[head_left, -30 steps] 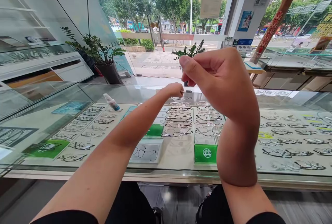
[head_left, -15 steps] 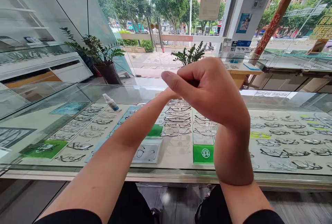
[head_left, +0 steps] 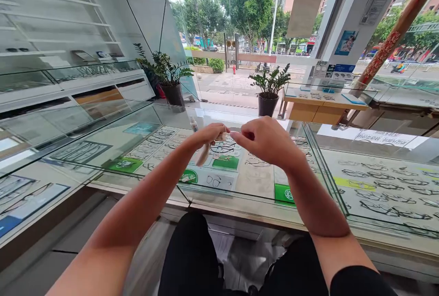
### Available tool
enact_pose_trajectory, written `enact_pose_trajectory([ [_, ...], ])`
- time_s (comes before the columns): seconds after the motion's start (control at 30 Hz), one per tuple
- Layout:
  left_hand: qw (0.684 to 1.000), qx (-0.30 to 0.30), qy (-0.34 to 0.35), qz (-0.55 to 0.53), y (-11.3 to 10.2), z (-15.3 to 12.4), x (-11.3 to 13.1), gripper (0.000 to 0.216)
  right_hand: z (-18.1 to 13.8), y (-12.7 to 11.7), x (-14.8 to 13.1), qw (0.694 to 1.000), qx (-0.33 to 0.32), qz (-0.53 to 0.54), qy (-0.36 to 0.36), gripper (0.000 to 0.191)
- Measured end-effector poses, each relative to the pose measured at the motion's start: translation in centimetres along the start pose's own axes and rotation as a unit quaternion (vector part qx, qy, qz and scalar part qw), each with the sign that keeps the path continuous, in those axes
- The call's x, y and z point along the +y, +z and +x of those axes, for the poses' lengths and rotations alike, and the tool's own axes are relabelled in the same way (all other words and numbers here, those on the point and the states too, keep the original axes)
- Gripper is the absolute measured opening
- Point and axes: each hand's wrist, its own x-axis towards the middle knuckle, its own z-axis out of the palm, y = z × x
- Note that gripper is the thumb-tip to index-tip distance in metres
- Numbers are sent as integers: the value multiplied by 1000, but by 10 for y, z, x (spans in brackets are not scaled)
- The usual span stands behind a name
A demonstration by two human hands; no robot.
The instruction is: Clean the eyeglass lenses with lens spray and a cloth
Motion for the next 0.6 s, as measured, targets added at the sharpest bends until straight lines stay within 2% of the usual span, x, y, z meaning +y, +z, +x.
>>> enact_pose_trajectory([
  [0.07,996,0,-85,-36,-23,-21,-29,24,-12,30,3,999,-21,26,22,57],
  [0.13,985,39,-133,-103,-42,-39,-60,34,-33,62,14,996,-23,72,52,59],
  [0.2,969,106,-141,-171,-54,-51,-89,39,-59,93,31,984,-27,138,112,59],
  [0.3,959,167,-124,-191,-63,-60,-122,40,-93,128,56,941,-17,249,230,59],
  [0.4,951,225,-89,-193,-65,-60,-143,44,-112,147,71,893,55,341,288,59],
  [0.5,939,288,-56,-179,-65,-56,-157,49,-121,153,75,847,147,411,304,55],
  [0.6,936,323,-12,-140,-64,-51,-168,55,-123,153,76,819,194,442,310,52],
])
